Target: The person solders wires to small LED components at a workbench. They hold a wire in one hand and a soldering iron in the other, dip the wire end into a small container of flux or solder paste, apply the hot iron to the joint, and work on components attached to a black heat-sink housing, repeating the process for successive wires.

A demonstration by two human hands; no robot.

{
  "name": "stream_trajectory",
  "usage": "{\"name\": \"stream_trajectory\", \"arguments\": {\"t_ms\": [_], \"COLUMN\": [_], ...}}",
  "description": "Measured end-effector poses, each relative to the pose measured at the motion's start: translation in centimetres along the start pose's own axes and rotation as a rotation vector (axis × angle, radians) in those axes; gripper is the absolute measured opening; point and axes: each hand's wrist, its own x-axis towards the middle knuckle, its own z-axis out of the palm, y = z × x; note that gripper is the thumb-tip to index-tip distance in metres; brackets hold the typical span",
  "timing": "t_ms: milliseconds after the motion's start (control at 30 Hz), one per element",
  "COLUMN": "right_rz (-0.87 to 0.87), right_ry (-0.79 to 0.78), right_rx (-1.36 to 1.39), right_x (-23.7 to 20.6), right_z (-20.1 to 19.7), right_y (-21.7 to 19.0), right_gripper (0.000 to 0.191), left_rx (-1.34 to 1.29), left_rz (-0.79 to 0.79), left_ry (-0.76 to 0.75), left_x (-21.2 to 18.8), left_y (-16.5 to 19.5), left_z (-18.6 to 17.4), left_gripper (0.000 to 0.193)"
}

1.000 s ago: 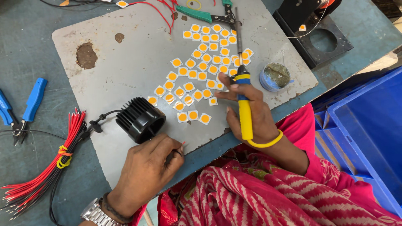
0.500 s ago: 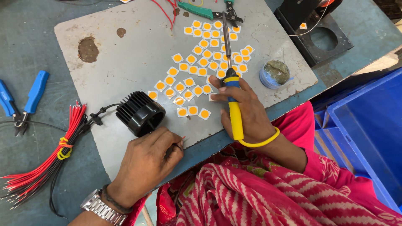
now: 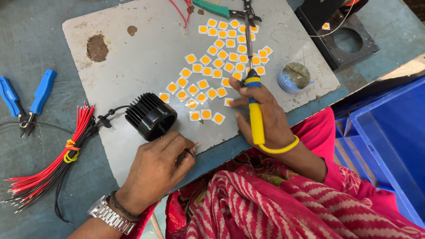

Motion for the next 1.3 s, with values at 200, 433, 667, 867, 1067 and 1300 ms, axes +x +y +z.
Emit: {"name": "stream_trajectory", "arguments": {"t_ms": [200,433,667,867,1067,1300], "right_rz": [-0.039,0.02,0.071,0.034,-0.164,-0.11], "right_ry": [0.024,-0.072,-0.098,-0.196,-0.126,-0.084], "right_rx": [-0.064,0.039,0.333,0.445,0.213,-0.02], "right_x": [-0.2,0.2,-2.2,-2.1,-0.3,-0.1], "right_z": [-0.5,-0.1,-1.0,2.0,2.2,1.9], "right_y": [-0.4,1.2,1.1,-0.9,-2.4,-3.5], "right_gripper": [0.056,0.055,0.053,0.049,0.053,0.06], "left_rx": [-0.002,0.021,0.025,0.003,-0.055,-0.123], "left_rz": [0.005,0.028,0.01,0.008,-0.008,-0.036], "left_ry": [-0.006,0.014,0.01,0.01,0.023,0.016], "left_x": [-0.2,0.1,-0.1,-0.1,-0.2,-0.1], "left_y": [-0.3,0.1,-0.1,-0.1,0.1,0.1], "left_z": [0.0,0.0,0.1,0.1,0.0,0.2], "left_gripper": [0.014,0.014,0.012,0.013,0.013,0.015]}}
